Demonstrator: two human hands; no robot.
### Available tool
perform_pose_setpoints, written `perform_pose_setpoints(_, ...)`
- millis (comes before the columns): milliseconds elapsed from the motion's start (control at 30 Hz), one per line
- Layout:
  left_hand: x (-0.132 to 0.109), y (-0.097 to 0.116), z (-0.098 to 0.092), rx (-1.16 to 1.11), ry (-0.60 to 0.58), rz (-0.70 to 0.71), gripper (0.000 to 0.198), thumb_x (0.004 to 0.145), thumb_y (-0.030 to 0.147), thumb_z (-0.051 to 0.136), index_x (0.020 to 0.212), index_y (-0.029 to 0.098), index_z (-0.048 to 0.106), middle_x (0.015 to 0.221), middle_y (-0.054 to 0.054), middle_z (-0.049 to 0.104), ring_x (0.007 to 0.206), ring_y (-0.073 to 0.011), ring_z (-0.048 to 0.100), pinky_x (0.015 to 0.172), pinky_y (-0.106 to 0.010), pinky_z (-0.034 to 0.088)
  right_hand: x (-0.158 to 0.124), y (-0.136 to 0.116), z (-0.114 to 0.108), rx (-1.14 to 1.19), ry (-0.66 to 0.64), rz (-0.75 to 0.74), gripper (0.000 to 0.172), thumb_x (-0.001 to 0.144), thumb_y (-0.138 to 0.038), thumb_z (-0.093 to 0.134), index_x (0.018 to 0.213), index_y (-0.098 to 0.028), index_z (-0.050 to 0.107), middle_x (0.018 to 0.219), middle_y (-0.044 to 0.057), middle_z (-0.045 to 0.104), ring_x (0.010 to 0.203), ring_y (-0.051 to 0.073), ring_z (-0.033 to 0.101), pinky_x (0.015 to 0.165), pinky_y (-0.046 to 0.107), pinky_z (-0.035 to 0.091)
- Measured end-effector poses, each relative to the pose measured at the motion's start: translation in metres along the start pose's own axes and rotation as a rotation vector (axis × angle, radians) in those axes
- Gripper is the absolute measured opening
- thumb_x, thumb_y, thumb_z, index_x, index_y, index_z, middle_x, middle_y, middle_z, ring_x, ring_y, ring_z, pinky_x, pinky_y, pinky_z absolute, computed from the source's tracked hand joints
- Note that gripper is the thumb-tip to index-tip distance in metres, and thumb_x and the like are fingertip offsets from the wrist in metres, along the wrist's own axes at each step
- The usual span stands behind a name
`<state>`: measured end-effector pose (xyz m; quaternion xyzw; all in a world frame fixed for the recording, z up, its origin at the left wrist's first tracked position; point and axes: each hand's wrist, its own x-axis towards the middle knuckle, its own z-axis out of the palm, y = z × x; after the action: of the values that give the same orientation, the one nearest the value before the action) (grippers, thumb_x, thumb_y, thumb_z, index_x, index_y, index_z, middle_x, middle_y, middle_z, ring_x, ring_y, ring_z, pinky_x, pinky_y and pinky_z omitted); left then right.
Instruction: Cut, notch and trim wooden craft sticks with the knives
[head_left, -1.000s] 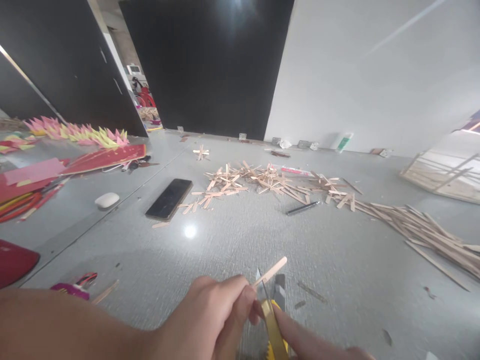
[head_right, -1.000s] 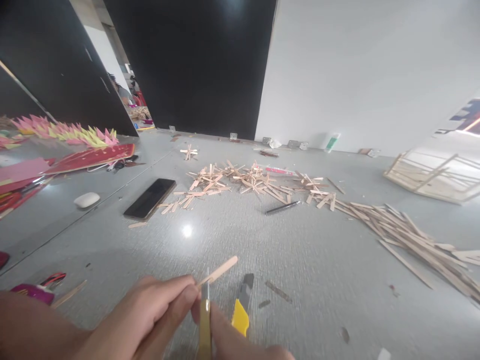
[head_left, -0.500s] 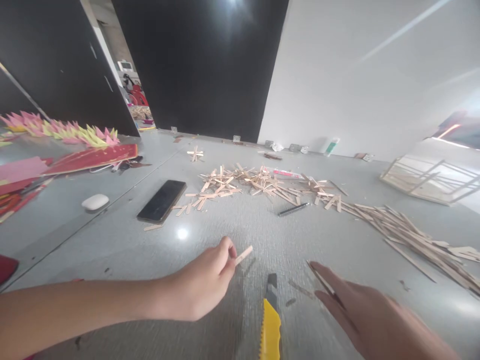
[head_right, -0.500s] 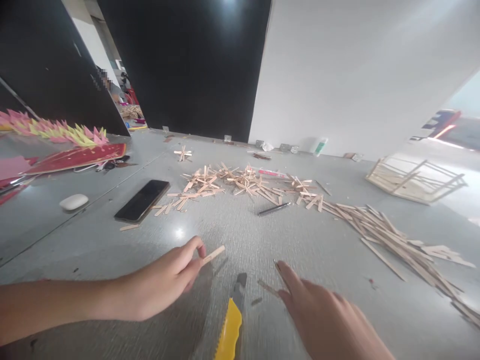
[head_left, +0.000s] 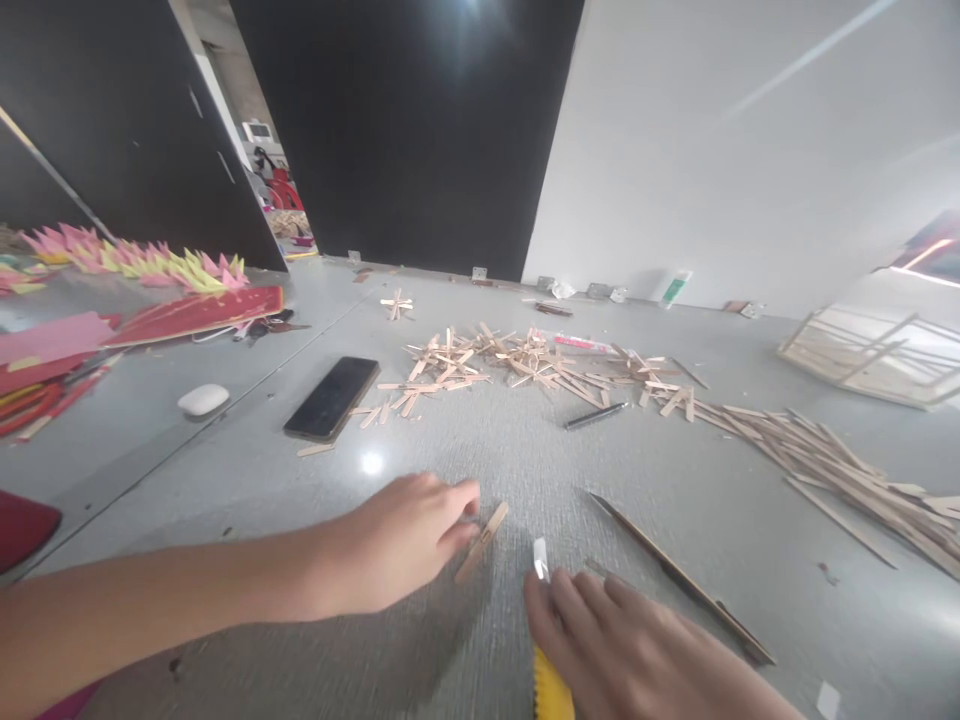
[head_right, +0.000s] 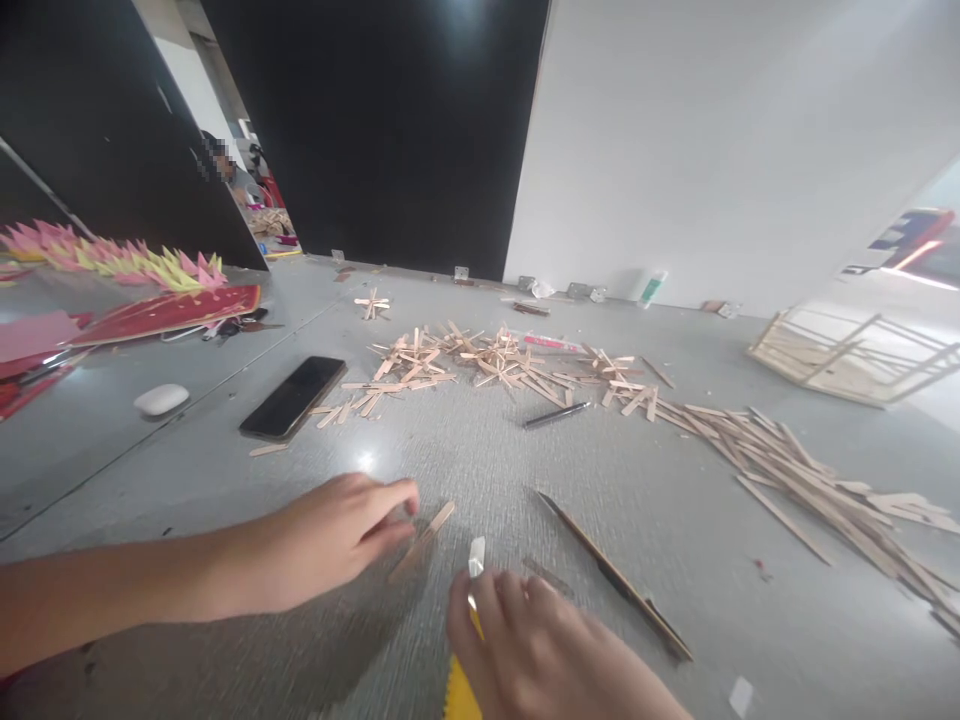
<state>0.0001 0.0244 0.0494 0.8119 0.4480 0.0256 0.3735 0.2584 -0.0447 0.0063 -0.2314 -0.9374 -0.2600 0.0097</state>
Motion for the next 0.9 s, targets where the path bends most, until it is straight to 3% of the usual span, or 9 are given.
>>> perform_pose_setpoints(67, 0.008, -0.010, -0.003, 0.032, 0.025, 0.141, 0.040, 0.098, 0.029, 0.067, 0.138, 0.028, 0.063, 0.129, -0.010, 0.066, 0.123, -0.0303, 0.058, 0.104, -0.046, 0.045, -0.002, 0.012, 0.005, 0.035, 0.086, -0.018, 0.032, 0.095, -0.004, 0.038, 0.112, -0.009, 0.065, 0.078, 0.007, 0.069, 0.063, 0.021, 0.064, 0.051, 0.035, 0.047)
perform_pose_setpoints(133, 0.017, -0.019, -0.003, 0.103, -0.025, 0.293, 0.057, 0.091, 0.041, 0.079, 0.145, 0.036, 0.060, 0.159, -0.012, 0.046, 0.149, -0.0414, 0.033, 0.115, -0.063, 0.033, -0.003, 0.024, 0.008, 0.184, 0.186, 0.050, 0.028, 0.097, -0.003, 0.036, 0.106, -0.011, 0.061, 0.069, 0.003, 0.061, 0.054, 0.018, 0.055, 0.046, 0.033, 0.042)
perform_pose_setpoints(200, 0.023, -0.026, 0.001, 0.136, -0.087, 0.338, 0.060, 0.090, 0.054, 0.077, 0.145, 0.038, 0.060, 0.169, -0.011, 0.031, 0.156, -0.0454, 0.016, 0.119, -0.074, 0.017, -0.002, 0.031, 0.009, 0.466, 0.265, 0.250, 0.020, 0.099, -0.007, 0.038, 0.105, -0.015, 0.055, 0.067, -0.001, 0.055, 0.050, 0.015, 0.049, 0.045, 0.030, 0.040)
perform_pose_setpoints(267, 0.027, -0.029, 0.007, 0.147, -0.112, 0.356, 0.061, 0.090, 0.062, 0.072, 0.146, 0.041, 0.059, 0.172, -0.008, 0.026, 0.159, -0.0442, 0.009, 0.120, -0.076, 0.003, -0.001, 0.032, 0.009, 0.785, 0.267, 0.499, 0.010, 0.103, -0.020, 0.044, 0.097, -0.021, 0.052, 0.066, -0.004, 0.053, 0.050, 0.013, 0.049, 0.047, 0.026, 0.042)
perform_pose_setpoints(400, 0.030, -0.027, 0.017, 0.125, -0.164, 0.413, 0.067, 0.090, 0.069, 0.067, 0.150, 0.045, 0.051, 0.175, -0.004, 0.011, 0.159, -0.0418, -0.003, 0.119, -0.074, -0.010, 0.005, 0.018, 0.013, 1.265, 0.122, 0.813, 0.027, 0.106, -0.044, 0.048, 0.090, -0.024, 0.056, 0.069, -0.004, 0.056, 0.057, 0.012, 0.055, 0.051, 0.023, 0.046)
perform_pose_setpoints(567, 0.033, -0.027, 0.018, 0.106, -0.183, 0.464, 0.077, 0.086, 0.069, 0.071, 0.153, 0.039, 0.048, 0.174, -0.007, 0.002, 0.159, -0.0432, -0.002, 0.118, -0.072, -0.014, 0.014, 0.005, 0.015, 1.484, -0.077, 0.855, 0.030, 0.104, -0.050, 0.052, 0.097, -0.024, 0.066, 0.055, -0.005, 0.060, 0.046, 0.012, 0.056, 0.048, 0.023, 0.048)
perform_pose_setpoints(667, 0.033, -0.028, 0.019, 0.116, -0.175, 0.458, 0.076, 0.086, 0.067, 0.074, 0.152, 0.040, 0.050, 0.174, -0.007, 0.003, 0.159, -0.0420, -0.001, 0.119, -0.072, -0.012, 0.019, 0.004, 0.011, 1.463, -0.049, 0.813, 0.025, 0.101, -0.043, 0.058, 0.090, -0.024, 0.069, 0.058, -0.003, 0.067, 0.049, 0.013, 0.062, 0.049, 0.023, 0.048)
perform_pose_setpoints(767, 0.034, -0.028, 0.020, 0.125, -0.160, 0.449, 0.075, 0.085, 0.066, 0.075, 0.151, 0.042, 0.051, 0.174, -0.007, 0.004, 0.159, -0.0410, 0.000, 0.119, -0.073, -0.010, 0.022, 0.004, 0.011, 1.459, -0.030, 0.785, 0.033, 0.102, -0.044, 0.056, 0.078, -0.023, 0.065, 0.056, -0.003, 0.067, 0.048, 0.012, 0.061, 0.050, 0.023, 0.048)
perform_pose_setpoints(900, 0.035, -0.028, 0.020, 0.137, -0.171, 0.452, 0.075, 0.086, 0.067, 0.073, 0.152, 0.042, 0.049, 0.174, -0.008, 0.005, 0.159, -0.0398, -0.001, 0.119, -0.073, -0.009, 0.022, 0.004, 0.015, 1.493, -0.061, 0.810, 0.039, 0.104, -0.050, 0.052, 0.078, -0.023, 0.062, 0.056, -0.002, 0.065, 0.050, 0.012, 0.059, 0.051, 0.024, 0.049)
